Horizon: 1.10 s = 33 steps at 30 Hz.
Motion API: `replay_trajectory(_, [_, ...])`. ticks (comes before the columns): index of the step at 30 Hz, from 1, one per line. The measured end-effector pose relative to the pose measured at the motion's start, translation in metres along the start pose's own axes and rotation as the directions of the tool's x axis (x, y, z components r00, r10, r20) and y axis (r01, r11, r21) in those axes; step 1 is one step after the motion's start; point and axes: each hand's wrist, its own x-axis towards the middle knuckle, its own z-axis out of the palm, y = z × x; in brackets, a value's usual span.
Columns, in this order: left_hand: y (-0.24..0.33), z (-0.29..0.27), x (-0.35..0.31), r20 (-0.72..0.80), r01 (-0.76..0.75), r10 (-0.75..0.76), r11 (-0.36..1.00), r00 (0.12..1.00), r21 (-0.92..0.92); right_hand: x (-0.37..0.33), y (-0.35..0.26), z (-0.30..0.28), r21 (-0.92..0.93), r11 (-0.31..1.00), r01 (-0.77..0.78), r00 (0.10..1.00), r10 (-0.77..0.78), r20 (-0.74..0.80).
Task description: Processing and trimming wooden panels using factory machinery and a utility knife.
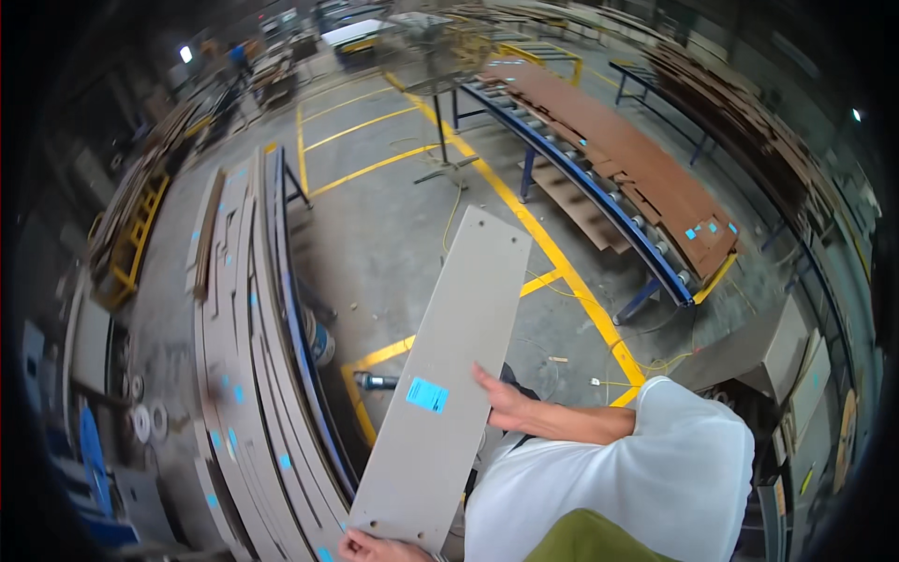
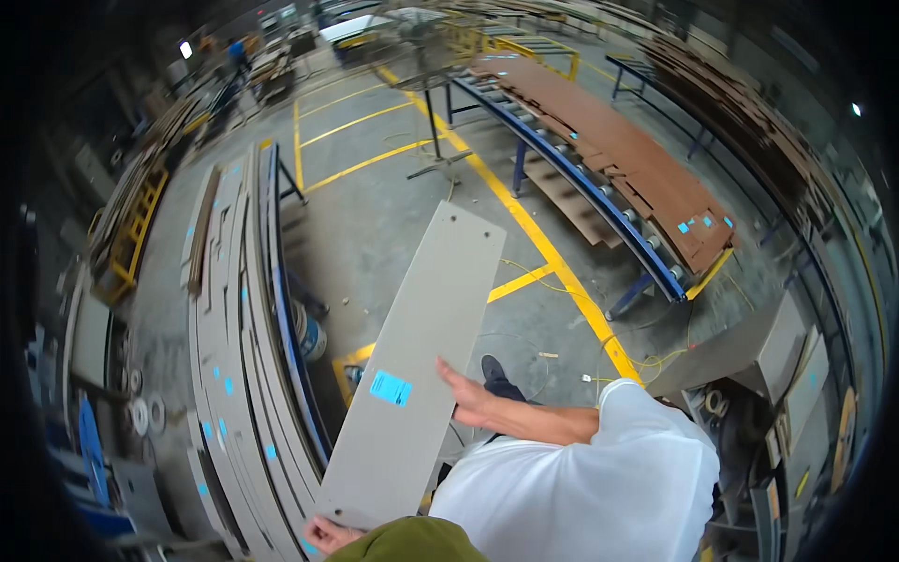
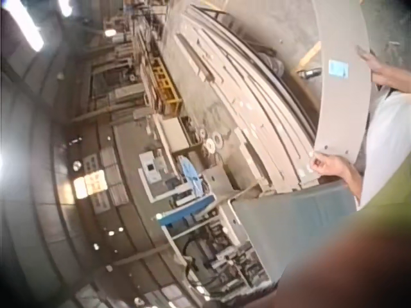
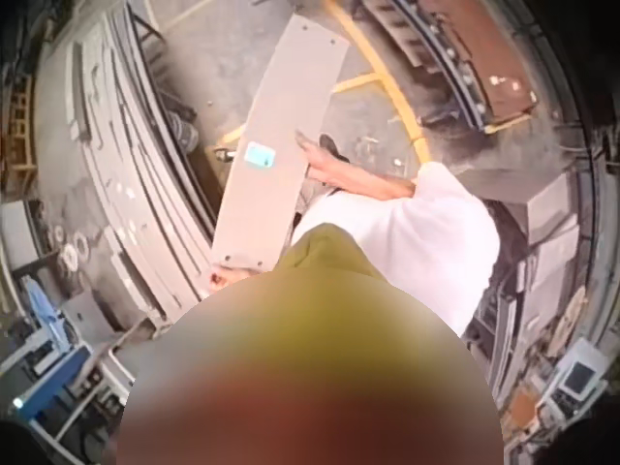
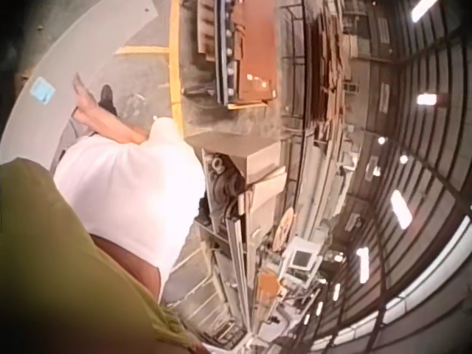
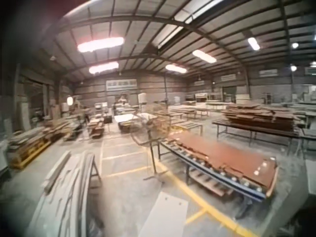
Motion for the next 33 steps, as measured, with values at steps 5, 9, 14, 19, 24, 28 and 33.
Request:
replay_trajectory(5, [0.035, 0.115, -0.032, -0.055, -0.126, 0.136, 0.98, 0.989, 0.153, 0.045, -0.082, -0.037, 0.058, 0.997, -0.053, 0.999, 0.053, 0.003])
replay_trajectory(9, [0.067, 0.225, -0.029, 0.399, -0.091, -0.195, 0.798, 0.896, 0.596, 0.072, -0.159, -0.077, 0.097, 0.995, 0.038, 0.997, -0.031, -0.074])
replay_trajectory(14, [0.077, 0.33, -0.062, 0.67, 0.14, -0.165, 0.986, 0.724, 0.092, 0.094, -0.254, -0.121, 0.119, 0.976, 0.181, 0.977, -0.165, -0.132])
replay_trajectory(19, [0.099, 0.418, -0.065, 0.731, 0.075, -0.163, 0.986, 0.663, 0.152, 0.101, -0.297, -0.145, 0.131, 0.935, 0.331, 0.908, -0.277, -0.314])
replay_trajectory(24, [0.1, 0.505, -0.057, 0.804, -0.006, -0.09, 0.993, 0.587, 0.115, 0.114, -0.337, -0.182, 0.194, 0.827, 0.528, 0.771, -0.371, -0.517])
replay_trajectory(28, [0.11, 0.59, -0.043, 0.928, -0.048, 0.025, 0.999, 0.372, -0.008, 0.115, -0.365, -0.209, 0.028, 0.845, 0.534, 0.71, -0.43, -0.558])
replay_trajectory(33, [0.138, 0.683, -0.033, 0.986, 0.06, -0.093, 0.995, 0.137, 0.085, 0.109, -0.375, -0.221, -0.085, 0.835, 0.544, 0.603, -0.459, -0.652])
